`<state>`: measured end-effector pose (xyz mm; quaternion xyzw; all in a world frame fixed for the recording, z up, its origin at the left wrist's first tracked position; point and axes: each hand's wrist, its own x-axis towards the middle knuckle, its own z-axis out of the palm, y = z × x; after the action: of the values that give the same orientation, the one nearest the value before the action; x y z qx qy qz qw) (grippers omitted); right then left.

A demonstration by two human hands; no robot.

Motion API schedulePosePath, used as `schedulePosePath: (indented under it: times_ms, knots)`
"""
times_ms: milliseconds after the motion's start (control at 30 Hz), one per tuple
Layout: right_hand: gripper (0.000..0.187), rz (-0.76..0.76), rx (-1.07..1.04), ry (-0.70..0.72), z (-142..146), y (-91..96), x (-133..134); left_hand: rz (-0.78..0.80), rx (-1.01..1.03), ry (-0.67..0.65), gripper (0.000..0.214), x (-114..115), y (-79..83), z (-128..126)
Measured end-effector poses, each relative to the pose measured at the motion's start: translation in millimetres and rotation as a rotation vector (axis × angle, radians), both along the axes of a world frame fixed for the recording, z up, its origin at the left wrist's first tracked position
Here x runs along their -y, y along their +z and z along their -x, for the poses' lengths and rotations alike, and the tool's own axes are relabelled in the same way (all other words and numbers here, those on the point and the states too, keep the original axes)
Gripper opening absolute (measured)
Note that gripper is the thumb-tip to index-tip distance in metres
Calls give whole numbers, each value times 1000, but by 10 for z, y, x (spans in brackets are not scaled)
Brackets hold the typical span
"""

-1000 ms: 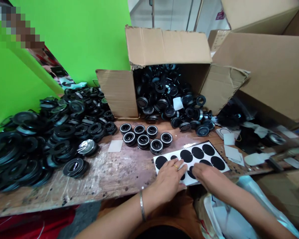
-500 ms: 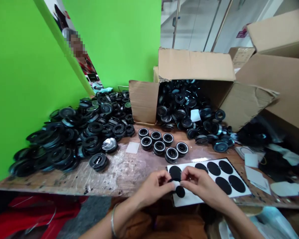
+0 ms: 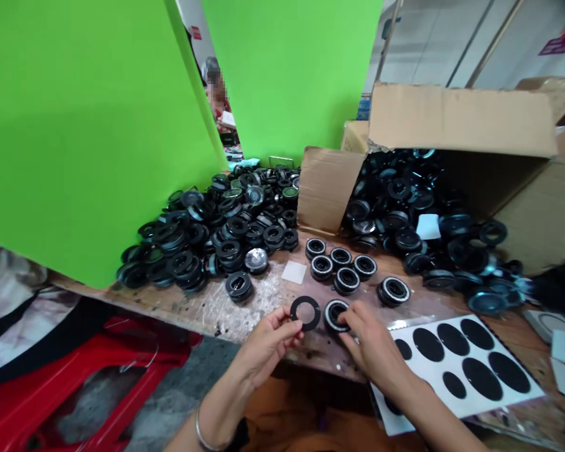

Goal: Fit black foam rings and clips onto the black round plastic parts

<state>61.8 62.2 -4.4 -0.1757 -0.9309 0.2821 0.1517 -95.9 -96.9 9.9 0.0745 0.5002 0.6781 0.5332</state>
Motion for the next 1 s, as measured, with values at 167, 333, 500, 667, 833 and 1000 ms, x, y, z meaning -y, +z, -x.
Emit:
schedulePosePath:
  times_ms: [167,333,500,667,833,1000]
  knots:
    - [17,423,-75,-61,131,31,149,-26,-15,-30,28,-3,8,-26]
    - [22,807,-110,-207,175,150,101,-37,-163,-133,25,-33,23,-90]
    - [22,949,-114,-271,73,160,74,-18,-360,-234,34,-113,80,-103]
    - [20,1134,-207,-401,-22,63,-5,99,-762,-60,48,-271,22,-34]
    - [16,1123,-281,-423,-25,-60,-45,222,-777,-109,30,-422,-204,22]
    - [12,1230,-263,-375,14,-128,0,197,-314,-42,38,-335,-278,-155]
